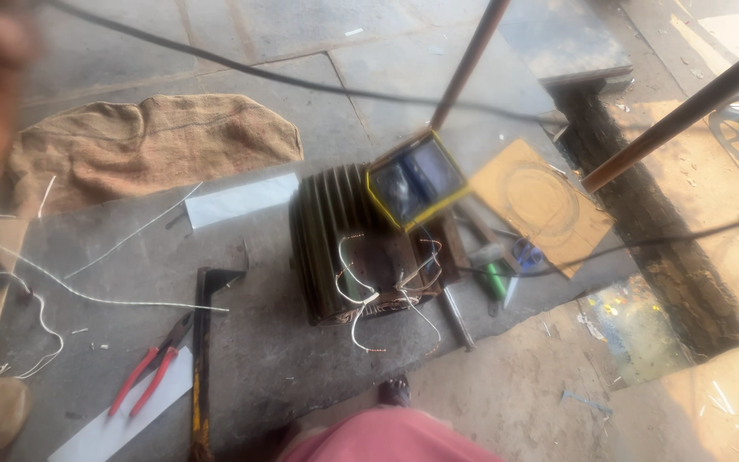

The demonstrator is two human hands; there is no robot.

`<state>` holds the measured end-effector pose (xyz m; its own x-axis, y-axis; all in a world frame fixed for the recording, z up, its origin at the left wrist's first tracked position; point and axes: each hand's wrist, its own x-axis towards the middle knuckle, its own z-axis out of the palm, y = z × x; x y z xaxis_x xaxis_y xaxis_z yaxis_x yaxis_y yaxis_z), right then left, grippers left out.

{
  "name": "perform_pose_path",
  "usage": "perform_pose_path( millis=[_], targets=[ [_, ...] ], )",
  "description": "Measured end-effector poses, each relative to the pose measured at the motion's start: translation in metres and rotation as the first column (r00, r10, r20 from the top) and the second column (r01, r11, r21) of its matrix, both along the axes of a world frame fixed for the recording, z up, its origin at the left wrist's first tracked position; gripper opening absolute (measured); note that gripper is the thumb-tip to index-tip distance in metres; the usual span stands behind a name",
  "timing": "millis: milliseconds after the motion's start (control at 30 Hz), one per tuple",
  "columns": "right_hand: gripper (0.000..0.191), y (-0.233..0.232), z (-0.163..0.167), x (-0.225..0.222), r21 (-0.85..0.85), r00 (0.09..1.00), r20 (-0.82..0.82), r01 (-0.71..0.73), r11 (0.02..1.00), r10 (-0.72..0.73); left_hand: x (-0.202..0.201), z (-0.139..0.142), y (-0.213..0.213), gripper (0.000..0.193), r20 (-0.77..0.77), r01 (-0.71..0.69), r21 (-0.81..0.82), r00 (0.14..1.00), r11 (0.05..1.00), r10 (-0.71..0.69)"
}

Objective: The person uses a multimeter to test the windings of an electric motor on a workbench. They connect the multimeter leads to the motor's terminal wires, adjust the multimeter, and manipulate the white and black wires to take readings, lifting the wired motor plate at the end.

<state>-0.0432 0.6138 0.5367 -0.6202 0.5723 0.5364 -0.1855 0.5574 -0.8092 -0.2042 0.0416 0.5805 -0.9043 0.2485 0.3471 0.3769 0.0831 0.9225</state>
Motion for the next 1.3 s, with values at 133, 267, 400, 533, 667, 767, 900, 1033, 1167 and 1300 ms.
perform_pose_path(
  millis=[133,267,400,533,667,767,900,1033,1167,1300],
  targets=[
    [0.025,0.000,-0.017,0.011,0.035,0.999,0.034,0.014,0.999,-0.015,0.028,-0.002,0.030,0.029,0.079,0.159,0.198,0.981,0.967,-0.178],
    [0.027,-0.003,-0.048,0.033,0.105,0.993,0.107,0.041,0.994,-0.053,0.073,-0.042,0.060,0.024,0.302,0.268,0.432,0.857,0.861,-0.418],
    [0.029,-0.006,-0.101,0.064,0.179,0.910,0.388,0.085,0.980,-0.150,0.123,-0.112,0.078,0.014,0.489,0.332,0.526,0.635,0.783,-0.598],
    [0.031,-0.022,-0.154,0.135,0.161,0.561,0.806,0.097,0.982,-0.188,0.143,-0.195,0.102,0.021,0.774,0.170,0.502,0.350,0.848,-0.528],
    [0.033,-0.055,-0.185,0.165,0.041,0.478,0.878,0.004,0.999,-0.038,0.159,-0.249,0.104,0.025,0.816,0.044,0.520,0.268,0.853,-0.512],
    [0.029,-0.131,-0.255,0.123,0.088,0.711,0.686,-0.294,0.952,0.156,0.172,-0.266,0.099,0.026,0.827,0.002,0.503,0.290,0.864,-0.482],
    [0.026,-0.186,-0.294,0.066,-0.027,0.513,0.853,-0.138,0.990,0.095,0.178,-0.272,0.095,0.025,0.835,-0.009,0.484,0.303,0.875,-0.459],
    [0.023,-0.205,-0.285,0.038,-0.115,0.714,0.652,-0.239,0.964,0.255,0.180,-0.274,0.094,0.023,0.831,-0.044,0.496,0.313,0.867,-0.460],
    [0.011,-0.203,-0.266,0.039,0.010,0.779,0.595,-0.256,0.967,0.200,0.178,-0.277,0.090,0.023,0.794,-0.033,0.519,0.390,0.854,-0.467],
    [0.007,-0.164,-0.237,0.042,0.511,0.916,0.402,-0.219,0.831,-0.006,0.174,-0.277,0.082,0.023,0.802,-0.054,0.447,0.466,0.893,-0.373]
  ],
)
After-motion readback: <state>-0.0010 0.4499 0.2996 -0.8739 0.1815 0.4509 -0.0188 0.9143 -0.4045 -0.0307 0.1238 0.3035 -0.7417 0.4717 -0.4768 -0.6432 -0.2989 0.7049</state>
